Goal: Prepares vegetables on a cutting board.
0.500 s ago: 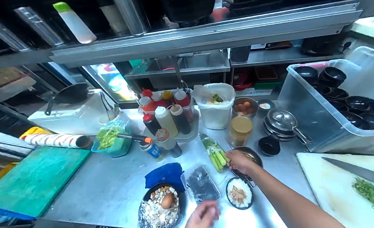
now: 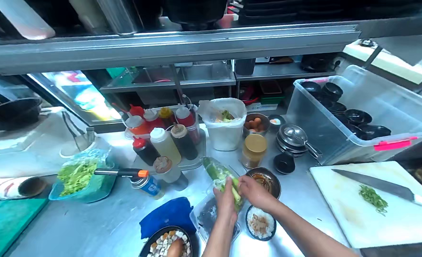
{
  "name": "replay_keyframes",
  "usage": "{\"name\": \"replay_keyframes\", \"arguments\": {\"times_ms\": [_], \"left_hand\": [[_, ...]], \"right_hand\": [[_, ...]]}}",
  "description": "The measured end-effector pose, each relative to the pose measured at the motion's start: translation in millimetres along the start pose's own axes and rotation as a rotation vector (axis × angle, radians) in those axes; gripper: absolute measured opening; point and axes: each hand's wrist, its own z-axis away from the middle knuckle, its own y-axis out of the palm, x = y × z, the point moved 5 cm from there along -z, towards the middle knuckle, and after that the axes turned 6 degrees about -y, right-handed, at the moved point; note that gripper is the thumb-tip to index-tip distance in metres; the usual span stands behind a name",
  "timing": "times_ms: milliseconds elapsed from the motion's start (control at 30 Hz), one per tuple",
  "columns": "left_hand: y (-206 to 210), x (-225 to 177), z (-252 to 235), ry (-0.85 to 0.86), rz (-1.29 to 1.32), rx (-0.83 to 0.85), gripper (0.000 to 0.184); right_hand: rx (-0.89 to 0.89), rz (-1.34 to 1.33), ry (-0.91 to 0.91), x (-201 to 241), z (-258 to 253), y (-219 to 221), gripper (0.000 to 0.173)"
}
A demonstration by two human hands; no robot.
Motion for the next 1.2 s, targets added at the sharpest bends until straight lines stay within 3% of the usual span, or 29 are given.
{"name": "replay_keyframes", "arguments": {"times_ms": [133, 300, 433, 533, 600, 767, 867, 933, 1033, 1100, 1200], "left_hand": [[3.7, -2.0, 2.6, 0.048, 0.077, -0.078, 0.061], [-1.9, -12.0, -16.7, 0.039, 0.063, -0.111, 0.065], [-8.5, -14.1, -36.4, -0.096, -0.024, -0.102, 0.071], [-8.6, -2.0, -42.4, -0.219, -0.064, -0.071, 0.071], [-9.8, 5.7, -37.6, -0.189, -0.108, -0.081, 0.070], [-2.8, -17.9, 27.1, 0.147, -0.343, -0.025, 0.081], [22.1, -37.0, 89.2, 0.534, -0.542, 0.122, 0.052], [48.3, -41.7, 133.2, 0.892, -0.687, 0.283, 0.037], [94.5, -26.3, 180.6, 1.308, -1.024, 0.482, 0.025], [121.3, 0.2, 189.4, 1.389, -1.356, 0.571, 0.037], [147.5, 39.8, 185.7, 1.156, -1.650, 0.706, 0.043]], "right_hand": [[-0.034, 0.391, -0.036, 20.4, 30.9, 13.4, 0.041], [-0.075, 0.445, -0.021, 19.6, 80.7, 14.1, 0.038], [-0.147, 0.098, 0.047, -4.7, 137.4, -14.5, 0.036], [-0.315, -0.425, 0.045, -24.1, 170.4, -40.9, 0.035], [-0.414, -0.748, 0.062, -31.2, 184.3, -54.1, 0.035], [-0.537, -1.011, 0.132, -44.9, 202.2, -76.2, 0.037], [-0.530, -1.006, 0.100, -53.1, 205.2, -86.6, 0.036], [-0.534, -0.877, 0.033, -55.5, 203.2, -98.7, 0.033], [-0.492, -0.389, -0.129, -56.5, 200.4, -117.9, 0.032], [-0.426, -0.076, -0.279, -51.4, 202.0, -125.2, 0.038], [-0.441, 0.166, -0.485, -53.7, 211.6, -140.9, 0.037]]}}
